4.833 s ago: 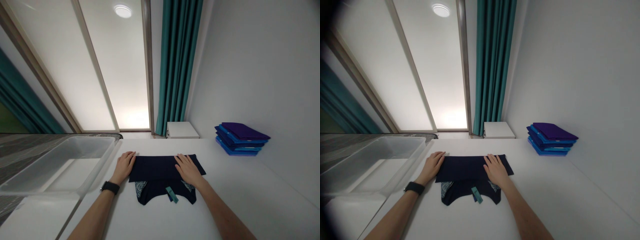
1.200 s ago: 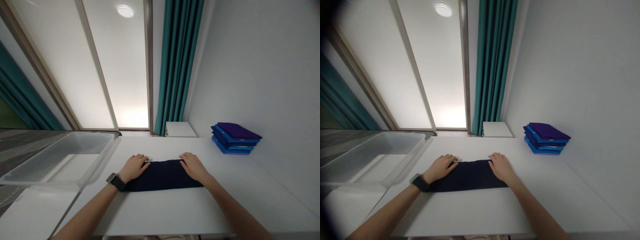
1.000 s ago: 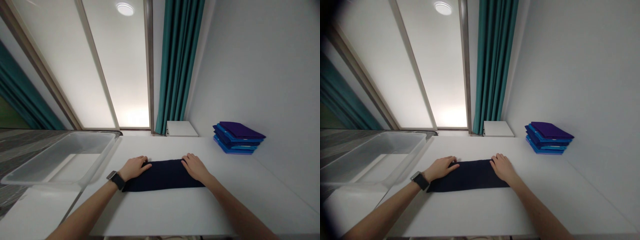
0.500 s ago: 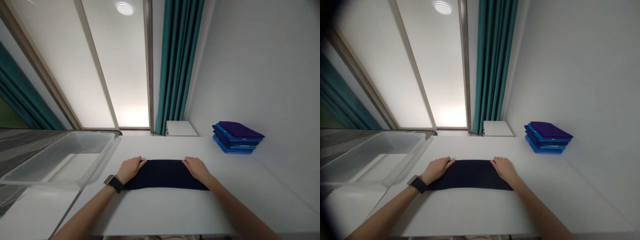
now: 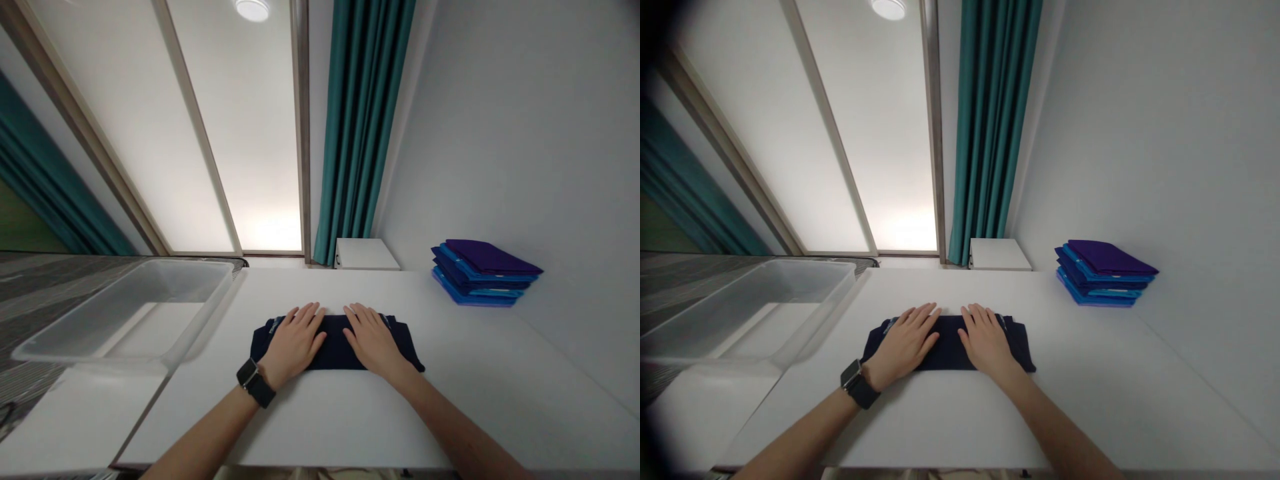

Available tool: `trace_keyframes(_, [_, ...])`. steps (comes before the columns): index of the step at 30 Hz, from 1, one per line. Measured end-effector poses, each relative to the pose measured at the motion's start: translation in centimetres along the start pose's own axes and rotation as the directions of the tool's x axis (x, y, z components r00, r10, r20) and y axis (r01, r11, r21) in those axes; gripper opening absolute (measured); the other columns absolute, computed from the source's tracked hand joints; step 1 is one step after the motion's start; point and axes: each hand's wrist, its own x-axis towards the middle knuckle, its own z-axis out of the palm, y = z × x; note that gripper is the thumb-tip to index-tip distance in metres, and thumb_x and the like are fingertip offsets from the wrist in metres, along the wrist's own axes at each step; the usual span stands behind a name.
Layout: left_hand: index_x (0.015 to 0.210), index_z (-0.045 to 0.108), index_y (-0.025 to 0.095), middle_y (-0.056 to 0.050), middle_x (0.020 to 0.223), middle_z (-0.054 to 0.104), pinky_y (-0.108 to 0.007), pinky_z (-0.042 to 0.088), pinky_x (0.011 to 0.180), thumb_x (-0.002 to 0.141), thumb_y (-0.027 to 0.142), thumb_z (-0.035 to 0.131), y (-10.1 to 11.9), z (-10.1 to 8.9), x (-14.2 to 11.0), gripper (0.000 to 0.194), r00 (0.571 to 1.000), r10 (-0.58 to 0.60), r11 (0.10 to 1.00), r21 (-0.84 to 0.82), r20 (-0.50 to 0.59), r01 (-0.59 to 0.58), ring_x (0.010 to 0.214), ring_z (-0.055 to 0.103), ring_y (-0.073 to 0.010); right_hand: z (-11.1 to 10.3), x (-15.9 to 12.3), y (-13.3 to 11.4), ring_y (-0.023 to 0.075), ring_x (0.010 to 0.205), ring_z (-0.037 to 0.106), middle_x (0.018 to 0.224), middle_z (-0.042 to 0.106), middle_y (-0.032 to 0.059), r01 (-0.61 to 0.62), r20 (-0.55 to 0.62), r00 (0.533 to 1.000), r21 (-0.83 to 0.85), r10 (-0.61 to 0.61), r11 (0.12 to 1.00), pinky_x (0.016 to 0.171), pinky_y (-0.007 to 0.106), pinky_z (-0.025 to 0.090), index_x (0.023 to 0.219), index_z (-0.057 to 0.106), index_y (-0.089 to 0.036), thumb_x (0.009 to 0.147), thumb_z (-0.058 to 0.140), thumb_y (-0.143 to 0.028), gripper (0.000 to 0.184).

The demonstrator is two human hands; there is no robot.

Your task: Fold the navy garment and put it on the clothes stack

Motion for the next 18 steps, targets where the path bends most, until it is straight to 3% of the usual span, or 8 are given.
trace_keyframes(3, [0.143, 0.041, 0.019, -0.008, 0.15, 0.044, -0.042, 0.028, 0.116, 0.1, 0.039, 0.034, 2.0, 1.6, 0.2, 0.048, 1.0, 0.009, 0.997, -0.071, 0.015, -0.008, 0.139, 0.038, -0.0227, 1.1, -0.3, -1.1, 0.0256, 0.137, 0.038, 0.146, 0.048, 0.013, -0.011, 0.041, 0.999, 0.048, 0.009, 0.999, 0.115, 0.047, 0.023, 0.143, 0.044, -0.016, 0.101, 0.029, -0.036, 0.049])
trace_keyframes(6, [0.144, 0.042, 0.016, -0.01, 0.148, 0.047, -0.044, 0.027, 0.117, 0.101, 0.04, 0.032, 2.5, 2.6, 0.2, 0.05, 0.999, -0.025, 0.995, -0.097, 0.025, 0.027, 0.138, 0.039, -0.023, 1.4, -0.4, -1.0, 0.0244, 0.139, 0.035, 0.147, 0.046, 0.0124, -0.012, 0.06, 0.998, 0.071, 0.008, 0.997, 0.117, 0.047, 0.02, 0.144, 0.044, -0.015, 0.101, 0.027, -0.037, 0.051])
trace_keyframes(18, [0.143, 0.044, 0.018, -0.009, 0.147, 0.047, -0.046, 0.026, 0.117, 0.1, 0.044, 0.031, 2.4, 2.7, 0.1, 0.052, 0.996, -0.082, 0.991, -0.102, 0.025, 0.084, 0.137, 0.042, -0.0225, 2.0, -0.2, 0.0, 0.0242, 0.137, 0.039, 0.145, 0.049, 0.0121, -0.115, 0.05, 0.992, 0.058, 0.112, 0.992, 0.117, 0.045, 0.021, 0.14, 0.048, -0.012, 0.102, 0.025, -0.038, 0.052])
